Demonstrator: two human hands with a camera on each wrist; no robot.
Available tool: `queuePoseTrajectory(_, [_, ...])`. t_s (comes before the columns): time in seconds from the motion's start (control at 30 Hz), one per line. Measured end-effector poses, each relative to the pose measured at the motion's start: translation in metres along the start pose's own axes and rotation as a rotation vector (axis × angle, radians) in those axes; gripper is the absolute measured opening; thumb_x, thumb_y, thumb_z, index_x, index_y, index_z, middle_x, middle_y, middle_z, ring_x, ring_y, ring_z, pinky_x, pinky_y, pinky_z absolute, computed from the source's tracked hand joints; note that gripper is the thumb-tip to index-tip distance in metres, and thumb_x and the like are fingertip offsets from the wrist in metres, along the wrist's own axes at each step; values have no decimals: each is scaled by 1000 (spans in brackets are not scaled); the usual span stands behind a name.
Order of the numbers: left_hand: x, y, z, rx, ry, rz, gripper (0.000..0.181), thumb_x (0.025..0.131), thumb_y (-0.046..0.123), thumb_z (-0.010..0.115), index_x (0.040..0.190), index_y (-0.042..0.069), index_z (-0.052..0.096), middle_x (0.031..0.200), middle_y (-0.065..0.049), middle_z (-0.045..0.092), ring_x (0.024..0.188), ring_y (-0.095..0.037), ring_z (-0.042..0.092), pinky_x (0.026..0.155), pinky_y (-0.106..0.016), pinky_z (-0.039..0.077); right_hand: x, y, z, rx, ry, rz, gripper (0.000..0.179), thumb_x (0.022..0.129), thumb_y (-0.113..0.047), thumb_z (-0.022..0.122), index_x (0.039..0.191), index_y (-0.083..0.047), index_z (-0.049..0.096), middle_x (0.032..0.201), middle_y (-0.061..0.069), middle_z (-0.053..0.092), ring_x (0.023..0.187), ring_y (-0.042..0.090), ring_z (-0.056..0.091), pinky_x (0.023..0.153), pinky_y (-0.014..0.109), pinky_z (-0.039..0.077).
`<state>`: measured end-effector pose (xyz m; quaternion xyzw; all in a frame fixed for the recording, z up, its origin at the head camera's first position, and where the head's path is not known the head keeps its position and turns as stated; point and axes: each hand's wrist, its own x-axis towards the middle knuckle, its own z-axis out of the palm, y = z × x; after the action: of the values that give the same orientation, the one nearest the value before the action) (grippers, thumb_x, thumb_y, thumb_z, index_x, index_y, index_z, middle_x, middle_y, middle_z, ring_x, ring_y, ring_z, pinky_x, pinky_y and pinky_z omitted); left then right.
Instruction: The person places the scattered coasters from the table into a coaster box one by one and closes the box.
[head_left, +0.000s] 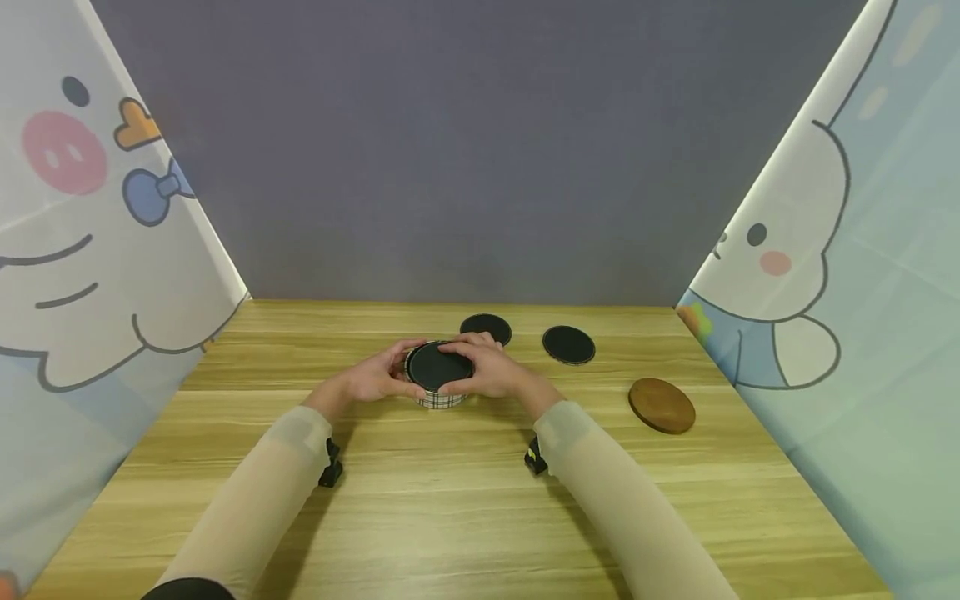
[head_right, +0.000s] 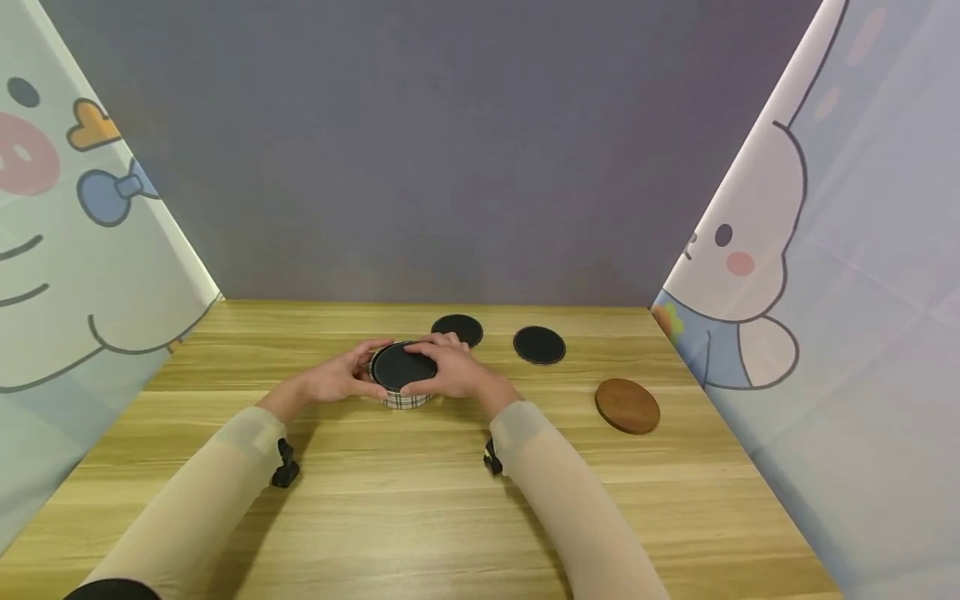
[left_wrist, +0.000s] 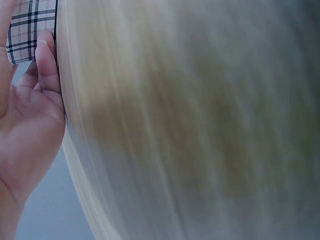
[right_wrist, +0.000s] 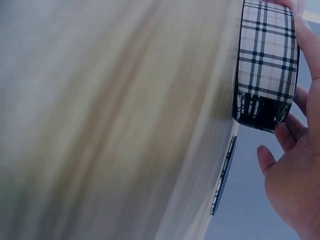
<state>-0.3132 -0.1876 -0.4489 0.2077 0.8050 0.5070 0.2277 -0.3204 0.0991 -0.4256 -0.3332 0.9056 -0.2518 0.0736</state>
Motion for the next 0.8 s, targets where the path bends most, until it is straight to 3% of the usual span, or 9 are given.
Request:
queuePoseTrajectory(0.3, [-2, 1, 0, 4, -9, 8, 104, 102, 21, 82, 178, 17, 10, 170, -24, 41, 122, -28, 66, 95, -35, 55, -1, -2, 0, 3, -13, 19, 82, 97, -58, 81, 167, -30, 49, 179, 7, 34, 160, 35, 27, 129, 73, 18])
queuePoseTrajectory(0.8, [-2, 1, -2, 34, -2, 5, 106, 102, 26, 83, 178, 19, 10, 170, -23, 42, 116, -28, 64, 91, -36, 53, -1, -1, 1, -3, -28, 17, 80, 98, -58, 79, 166, -27, 50, 182, 5, 29, 159, 33, 28, 130, 66, 25])
